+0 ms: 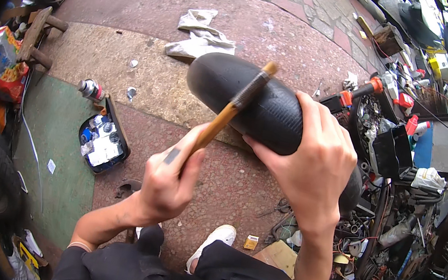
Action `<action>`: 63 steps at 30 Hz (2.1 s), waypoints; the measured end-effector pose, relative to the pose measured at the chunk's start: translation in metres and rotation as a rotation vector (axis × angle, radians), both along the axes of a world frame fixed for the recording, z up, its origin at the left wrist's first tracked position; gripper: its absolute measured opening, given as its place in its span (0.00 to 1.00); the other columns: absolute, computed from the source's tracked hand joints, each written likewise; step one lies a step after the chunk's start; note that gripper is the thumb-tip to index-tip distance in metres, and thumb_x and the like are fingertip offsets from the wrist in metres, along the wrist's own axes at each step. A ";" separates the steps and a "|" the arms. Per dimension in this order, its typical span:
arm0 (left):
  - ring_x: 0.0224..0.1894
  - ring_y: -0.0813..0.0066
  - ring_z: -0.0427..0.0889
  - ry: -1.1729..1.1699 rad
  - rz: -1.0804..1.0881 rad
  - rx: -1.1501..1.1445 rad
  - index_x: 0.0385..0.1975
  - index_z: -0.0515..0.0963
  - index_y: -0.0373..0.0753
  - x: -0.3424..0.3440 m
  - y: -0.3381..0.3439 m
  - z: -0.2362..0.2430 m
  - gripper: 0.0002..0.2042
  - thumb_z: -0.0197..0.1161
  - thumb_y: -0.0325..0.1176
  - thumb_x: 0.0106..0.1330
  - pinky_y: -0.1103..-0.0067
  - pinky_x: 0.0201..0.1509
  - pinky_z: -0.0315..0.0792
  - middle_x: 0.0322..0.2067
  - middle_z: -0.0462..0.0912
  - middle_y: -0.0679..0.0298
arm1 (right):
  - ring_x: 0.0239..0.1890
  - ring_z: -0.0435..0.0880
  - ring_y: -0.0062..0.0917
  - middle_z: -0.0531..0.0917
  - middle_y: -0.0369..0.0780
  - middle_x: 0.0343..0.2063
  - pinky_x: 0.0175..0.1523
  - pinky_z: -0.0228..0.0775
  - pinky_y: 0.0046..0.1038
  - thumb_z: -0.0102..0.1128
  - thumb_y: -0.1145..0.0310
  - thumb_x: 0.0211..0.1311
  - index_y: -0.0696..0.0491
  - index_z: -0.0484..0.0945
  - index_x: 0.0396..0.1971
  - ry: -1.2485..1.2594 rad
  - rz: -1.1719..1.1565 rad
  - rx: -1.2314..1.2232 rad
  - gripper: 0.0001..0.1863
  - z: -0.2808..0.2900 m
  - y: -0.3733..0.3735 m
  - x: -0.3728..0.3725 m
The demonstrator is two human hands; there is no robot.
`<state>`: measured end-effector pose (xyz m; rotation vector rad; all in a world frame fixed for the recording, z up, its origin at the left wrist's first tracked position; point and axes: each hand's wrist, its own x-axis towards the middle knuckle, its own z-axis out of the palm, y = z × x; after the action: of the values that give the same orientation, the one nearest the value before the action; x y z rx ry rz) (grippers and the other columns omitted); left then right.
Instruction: The person repairs a motorcycle tire by grinding its surface, applying blue paint, and affixing a patch. They use a power grinder, a wire brush, a paintbrush, and a hammer to complete the repair.
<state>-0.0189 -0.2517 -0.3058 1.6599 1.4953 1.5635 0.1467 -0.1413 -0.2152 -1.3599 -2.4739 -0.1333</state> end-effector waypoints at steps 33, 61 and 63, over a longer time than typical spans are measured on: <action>0.35 0.42 0.87 0.039 0.081 -0.217 0.58 0.72 0.21 0.003 0.015 0.019 0.17 0.59 0.21 0.71 0.64 0.38 0.80 0.35 0.84 0.37 | 0.41 0.87 0.40 0.86 0.43 0.40 0.48 0.78 0.38 0.84 0.52 0.37 0.52 0.81 0.50 0.025 0.058 0.044 0.37 0.000 -0.005 0.002; 0.29 0.40 0.83 0.070 0.104 -0.188 0.55 0.74 0.24 -0.006 0.016 0.016 0.15 0.59 0.24 0.72 0.62 0.32 0.76 0.30 0.83 0.39 | 0.42 0.87 0.41 0.87 0.43 0.41 0.50 0.78 0.38 0.85 0.52 0.37 0.53 0.81 0.50 0.050 0.048 0.040 0.38 -0.002 -0.003 0.005; 0.29 0.41 0.84 0.100 0.107 -0.150 0.55 0.75 0.24 0.000 0.013 0.011 0.15 0.59 0.24 0.72 0.63 0.32 0.76 0.29 0.83 0.39 | 0.43 0.88 0.41 0.87 0.44 0.41 0.51 0.78 0.38 0.85 0.53 0.37 0.53 0.81 0.50 0.060 0.000 0.048 0.37 -0.002 0.004 0.013</action>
<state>-0.0192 -0.2385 -0.2944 1.6175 1.7339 1.4008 0.1595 -0.1376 -0.2171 -1.3245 -2.4055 -0.1490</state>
